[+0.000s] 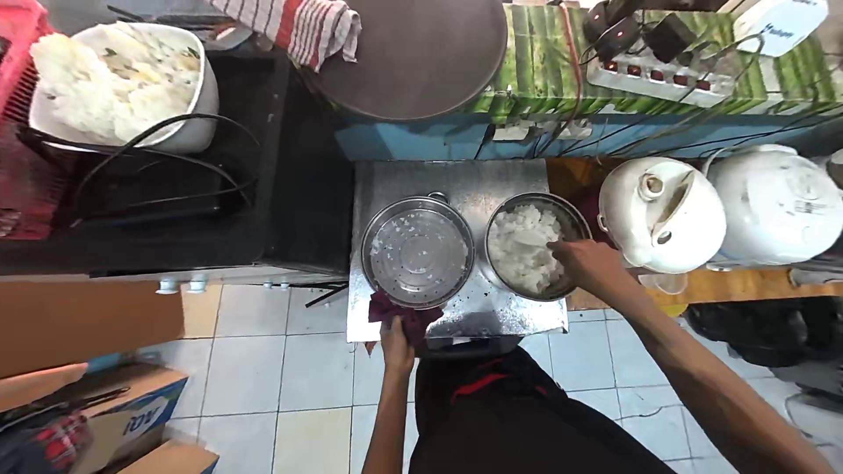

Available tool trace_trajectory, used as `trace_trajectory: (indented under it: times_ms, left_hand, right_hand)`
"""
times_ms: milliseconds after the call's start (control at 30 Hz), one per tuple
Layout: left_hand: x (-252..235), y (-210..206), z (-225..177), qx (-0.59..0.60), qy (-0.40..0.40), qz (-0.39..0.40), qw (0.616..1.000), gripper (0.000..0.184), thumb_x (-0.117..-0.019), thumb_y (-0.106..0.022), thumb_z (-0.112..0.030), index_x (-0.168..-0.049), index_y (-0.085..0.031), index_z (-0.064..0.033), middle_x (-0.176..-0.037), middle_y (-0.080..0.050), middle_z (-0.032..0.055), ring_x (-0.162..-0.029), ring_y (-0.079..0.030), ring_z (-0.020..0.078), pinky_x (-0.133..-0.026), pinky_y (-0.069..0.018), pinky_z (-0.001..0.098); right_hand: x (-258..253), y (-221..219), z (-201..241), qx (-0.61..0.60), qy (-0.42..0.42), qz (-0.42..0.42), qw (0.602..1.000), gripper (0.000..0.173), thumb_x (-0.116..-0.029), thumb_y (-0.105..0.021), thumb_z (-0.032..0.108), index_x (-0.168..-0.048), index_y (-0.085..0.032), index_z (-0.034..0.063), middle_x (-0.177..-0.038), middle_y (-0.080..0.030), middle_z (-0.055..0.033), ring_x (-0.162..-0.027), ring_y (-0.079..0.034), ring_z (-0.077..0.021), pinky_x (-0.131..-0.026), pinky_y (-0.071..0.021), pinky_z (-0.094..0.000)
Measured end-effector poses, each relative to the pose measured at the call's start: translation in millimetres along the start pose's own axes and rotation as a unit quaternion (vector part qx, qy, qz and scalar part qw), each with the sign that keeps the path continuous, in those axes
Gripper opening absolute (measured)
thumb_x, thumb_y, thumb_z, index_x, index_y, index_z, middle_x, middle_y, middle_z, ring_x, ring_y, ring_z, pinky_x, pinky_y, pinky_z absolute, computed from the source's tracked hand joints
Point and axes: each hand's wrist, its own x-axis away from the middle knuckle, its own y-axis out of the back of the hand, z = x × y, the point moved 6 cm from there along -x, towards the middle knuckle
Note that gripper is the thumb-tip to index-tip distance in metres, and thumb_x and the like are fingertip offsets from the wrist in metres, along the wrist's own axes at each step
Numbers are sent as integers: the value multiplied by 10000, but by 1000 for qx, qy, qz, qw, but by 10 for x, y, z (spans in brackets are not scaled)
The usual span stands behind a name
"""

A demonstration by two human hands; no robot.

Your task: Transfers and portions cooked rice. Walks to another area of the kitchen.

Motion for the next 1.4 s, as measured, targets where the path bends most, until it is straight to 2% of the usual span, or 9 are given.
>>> trace_trajectory:
  times_ms: [133,267,400,567,733,900,1067,1233,1400]
  left_hand:
    - [-43,194,-23,-79,-11,23,997,280,-1047,-539,-129,-1273,-594,28,-1093,-706,153,-972,-699,219,-871,-602,427]
    - [-92,258,-11,-97,7,20,995,259,-1068,-507,-157,-1199,-639,25,-1042,-716,136,-938,-699,199,-849,-599,408]
    - [-146,267,-24,-119,16,25,992,258,-1066,-509,-166,-1184,-642,21,-1026,-715,127,-933,-698,191,-844,-599,403]
    - [-151,302,3,-136,33,25,990,258,-1061,-514,-179,-1175,-644,13,-1006,-710,129,-917,-695,195,-834,-598,413]
    - [-202,312,-9,-153,21,41,987,243,-1040,-558,-175,-1154,-656,16,-1017,-713,128,-942,-692,197,-861,-591,413]
    - [-236,348,-4,-167,19,37,985,231,-1024,-572,-169,-1131,-665,14,-998,-712,125,-924,-691,197,-854,-590,417]
    - [-205,302,-38,-171,23,40,984,248,-1029,-559,-173,-1159,-656,14,-1032,-710,125,-948,-689,193,-866,-588,415]
    - [-200,306,-42,-184,18,38,982,258,-1041,-544,-187,-1149,-663,15,-1030,-711,126,-952,-686,190,-871,-583,414]
    - [-188,272,-59,-167,3,51,985,233,-1036,-549,-172,-1127,-673,4,-1008,-719,117,-934,-696,185,-861,-592,402]
  right_hand:
    - [274,391,66,3,19,-34,999,297,-1054,-507,309,-1238,-731,246,-1033,-750,-151,-967,-706,-417,-759,-533,-659]
    - [80,-44,61,12,-2,45,999,289,-1051,-499,303,-1221,-716,216,-1073,-728,-189,-1017,-684,-458,-784,-523,-697]
    - [348,412,50,44,-17,8,999,218,-1016,-550,277,-1093,-741,204,-953,-735,-157,-915,-703,-423,-696,-530,-648]
    - [263,-202,-25,54,-19,120,991,246,-1010,-537,245,-1096,-730,119,-1069,-711,-218,-1020,-672,-471,-773,-520,-702]
    - [480,403,193,58,-18,36,998,238,-1036,-531,286,-1086,-745,195,-957,-734,-148,-927,-701,-402,-723,-534,-624]
    - [121,-237,255,34,-41,87,995,189,-996,-572,183,-1093,-726,130,-1046,-714,-205,-1007,-679,-452,-765,-533,-668]
    - [361,361,346,45,-52,26,997,201,-1013,-570,262,-1031,-749,172,-949,-731,-147,-925,-701,-400,-709,-539,-630]
    - [32,-150,150,16,-52,61,997,148,-984,-615,208,-1040,-739,149,-991,-717,-187,-948,-690,-437,-719,-538,-668]
    - [193,255,186,27,-77,48,996,177,-986,-616,284,-1032,-763,197,-994,-741,-130,-960,-701,-381,-750,-543,-636]
